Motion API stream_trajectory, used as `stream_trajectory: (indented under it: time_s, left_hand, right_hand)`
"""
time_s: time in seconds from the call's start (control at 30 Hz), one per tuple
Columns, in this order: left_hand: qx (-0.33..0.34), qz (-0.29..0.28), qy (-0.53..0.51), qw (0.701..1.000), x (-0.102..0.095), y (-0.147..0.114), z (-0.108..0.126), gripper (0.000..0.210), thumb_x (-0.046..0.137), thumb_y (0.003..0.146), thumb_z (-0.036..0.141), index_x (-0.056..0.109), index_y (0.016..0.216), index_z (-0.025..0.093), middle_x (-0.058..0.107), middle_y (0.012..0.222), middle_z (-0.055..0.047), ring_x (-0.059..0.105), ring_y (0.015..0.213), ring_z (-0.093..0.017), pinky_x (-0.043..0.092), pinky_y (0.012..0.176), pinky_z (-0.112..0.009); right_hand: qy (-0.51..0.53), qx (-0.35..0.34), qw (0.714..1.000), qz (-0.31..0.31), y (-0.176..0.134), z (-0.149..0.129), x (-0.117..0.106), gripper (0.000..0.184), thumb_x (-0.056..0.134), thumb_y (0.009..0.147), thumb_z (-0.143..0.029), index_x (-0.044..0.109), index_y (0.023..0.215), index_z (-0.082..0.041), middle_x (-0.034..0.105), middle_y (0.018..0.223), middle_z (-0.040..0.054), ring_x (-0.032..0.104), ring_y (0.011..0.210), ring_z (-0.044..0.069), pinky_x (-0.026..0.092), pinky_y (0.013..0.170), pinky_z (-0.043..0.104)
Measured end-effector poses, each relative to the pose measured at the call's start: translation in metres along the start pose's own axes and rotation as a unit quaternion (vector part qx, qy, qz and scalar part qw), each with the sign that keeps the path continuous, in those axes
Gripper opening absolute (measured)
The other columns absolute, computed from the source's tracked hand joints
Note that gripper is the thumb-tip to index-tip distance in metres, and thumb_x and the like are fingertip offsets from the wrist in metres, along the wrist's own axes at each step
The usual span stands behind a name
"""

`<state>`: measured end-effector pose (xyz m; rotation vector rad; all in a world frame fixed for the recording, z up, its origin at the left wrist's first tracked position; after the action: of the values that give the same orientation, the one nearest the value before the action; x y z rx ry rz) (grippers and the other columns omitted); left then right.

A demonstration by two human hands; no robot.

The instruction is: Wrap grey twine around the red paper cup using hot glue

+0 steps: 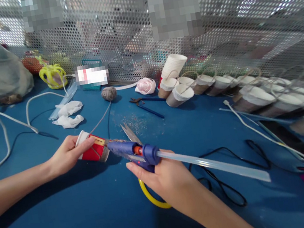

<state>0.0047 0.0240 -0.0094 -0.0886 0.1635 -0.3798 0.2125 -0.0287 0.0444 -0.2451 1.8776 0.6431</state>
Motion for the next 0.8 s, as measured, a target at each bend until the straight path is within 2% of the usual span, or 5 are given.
stream_trajectory:
  time_s: [0.13,0.3,0.47,0.63,0.8]
  left_hand:
    - [0.033,-0.021,0.002,0.999,0.001,-0.003,0.002,0.040,0.048,0.081,0.046,0.064,0.073,0.011,0.060,0.063,0.000,0.048,0.056,-0.009,0.036,0.051,-0.018]
    - [0.064,-0.035,0.025,0.997,0.000,-0.006,0.007,0.039,0.046,0.084,0.041,0.064,0.068,0.010,0.061,0.062,-0.001,0.048,0.056,-0.009,0.038,0.052,-0.018]
    - [0.102,-0.043,0.081,0.991,-0.001,-0.007,0.007,0.042,0.042,0.086,0.041,0.063,0.069,0.009,0.058,0.060,-0.002,0.046,0.055,-0.010,0.037,0.050,-0.019]
    - [0.130,-0.032,0.137,0.982,-0.003,-0.008,0.005,0.045,0.040,0.086,0.042,0.060,0.064,0.009,0.051,0.055,0.001,0.039,0.050,-0.008,0.032,0.045,-0.018]
    - [0.168,-0.040,0.174,0.969,-0.002,-0.011,0.011,0.042,0.039,0.087,0.039,0.059,0.066,0.009,0.052,0.056,-0.001,0.042,0.051,-0.008,0.034,0.047,-0.019]
  right_hand:
    - [0.070,0.062,0.995,-0.029,0.005,-0.004,-0.005,0.031,0.051,0.081,-0.034,0.060,0.052,-0.026,0.052,0.039,-0.0018,0.060,0.053,0.019,0.046,0.049,0.028]
    - [0.147,0.137,0.979,-0.033,0.008,-0.002,-0.003,0.029,0.056,0.076,-0.036,0.053,0.049,-0.026,0.051,0.040,-0.0017,0.059,0.053,0.019,0.045,0.048,0.028]
    - [0.210,0.250,0.940,-0.100,0.007,0.001,0.000,0.037,0.054,0.075,-0.043,0.043,0.044,-0.024,0.045,0.036,-0.0036,0.045,0.034,0.013,0.039,0.038,0.026]
    - [0.232,0.284,0.922,-0.121,0.006,0.003,0.002,0.037,0.053,0.073,-0.048,0.044,0.047,-0.023,0.046,0.038,-0.0029,0.045,0.035,0.012,0.040,0.039,0.026]
    - [0.266,0.288,0.910,-0.136,0.008,0.006,0.004,0.036,0.052,0.075,-0.048,0.046,0.051,-0.021,0.045,0.039,-0.0041,0.043,0.036,0.010,0.039,0.040,0.024]
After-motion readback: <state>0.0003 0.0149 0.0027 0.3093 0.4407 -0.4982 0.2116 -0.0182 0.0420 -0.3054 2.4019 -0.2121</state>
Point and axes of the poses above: each hand's wrist, its own y-axis towards the middle knuckle, its own x-axis out of the palm, z = x × y, the point moved 3 cm from there along y, towards the middle knuckle
